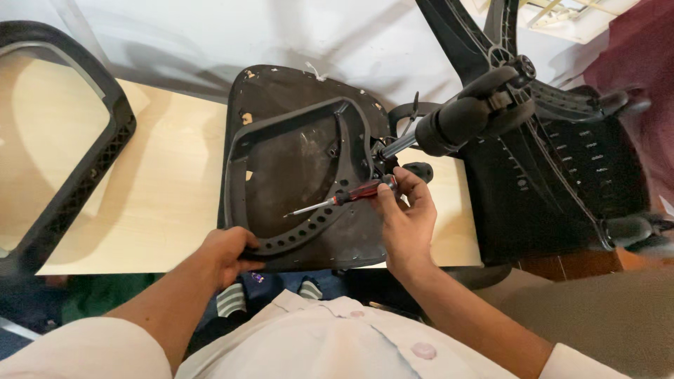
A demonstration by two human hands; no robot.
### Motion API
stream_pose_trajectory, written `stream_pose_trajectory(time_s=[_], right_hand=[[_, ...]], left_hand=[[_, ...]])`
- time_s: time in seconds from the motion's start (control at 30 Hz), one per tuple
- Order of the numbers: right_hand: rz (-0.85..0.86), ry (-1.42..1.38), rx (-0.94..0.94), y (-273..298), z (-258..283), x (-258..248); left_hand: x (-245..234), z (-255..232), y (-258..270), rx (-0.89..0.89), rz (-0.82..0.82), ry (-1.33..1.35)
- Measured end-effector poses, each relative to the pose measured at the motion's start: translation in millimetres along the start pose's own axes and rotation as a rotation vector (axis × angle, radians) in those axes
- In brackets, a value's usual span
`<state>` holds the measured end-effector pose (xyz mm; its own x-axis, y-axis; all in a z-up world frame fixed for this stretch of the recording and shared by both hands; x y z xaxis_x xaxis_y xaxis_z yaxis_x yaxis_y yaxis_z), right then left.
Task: The person uses a screwdriver to fasten screws into a black plastic chair frame, securing a curved plastic bracket to the underside of the seat. The person repeatedly aligns the bracket and tightens multiple screws along its edge.
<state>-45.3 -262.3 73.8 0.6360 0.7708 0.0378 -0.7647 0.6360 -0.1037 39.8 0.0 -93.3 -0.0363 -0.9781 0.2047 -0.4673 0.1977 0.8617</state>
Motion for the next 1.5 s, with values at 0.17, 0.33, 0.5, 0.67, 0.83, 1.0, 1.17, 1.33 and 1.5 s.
stream_pose_trajectory(time_s=[0.17,0.33,0.5,0.67,0.83,1.0,1.17,1.33,1.5], right_hand=[[-0.13,0.021,0.134,-0.8,-8.8,-24.7],[-0.22,-0.102,0.264,-1.4,-27.2,-48.1],[-0.246,-0.095,0.371,-0.9,-42.8,-65.2],[-0.234,-0.112,0.405,-2.1,-51.9,-68.6],[-0.236,-0.151,0.404,-4.6,-57.2,-68.3],[-0.228,-0.169,0.378,-7.3,-59.5,-69.1],[-0.269,-0.185,0.408,-9.6,-59.1,-75.9],[-0.28,-0.211,0.405,-12.3,-56.0,-78.9],[-0.319,-0.256,0.413,-12.3,-46.3,-77.0]], left_hand=[[3.8,-0.8,1.2,0.034,-0.05,-0.041],[20.1,-12.2,33.8,0.05,-0.329,-0.289],[24.4,-24.8,53.4,-0.013,-0.477,-0.554],[25.4,-42.2,52.4,0.477,-0.697,-0.691],[53.0,-56.4,58.8,0.834,-0.363,-0.611],[79.7,-65.2,80.6,0.947,-0.07,-0.693],[89.8,-68.0,95.8,0.953,-0.024,-0.684],[98.8,-75.9,106.1,0.963,0.004,-0.704],[104.5,-80.3,116.9,0.95,0.026,-0.718]])
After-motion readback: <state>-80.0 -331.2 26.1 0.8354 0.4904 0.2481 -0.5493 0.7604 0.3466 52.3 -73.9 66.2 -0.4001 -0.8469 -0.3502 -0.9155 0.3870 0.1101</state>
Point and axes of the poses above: each hand's wrist, its own y-axis away from the middle knuckle, its own x-axis out of the palm, z = x × y, the point moved 4 cm from there along -y, towards the middle knuckle, and after that the axes turned 3 degrees about -x, right-handed, at the moved point
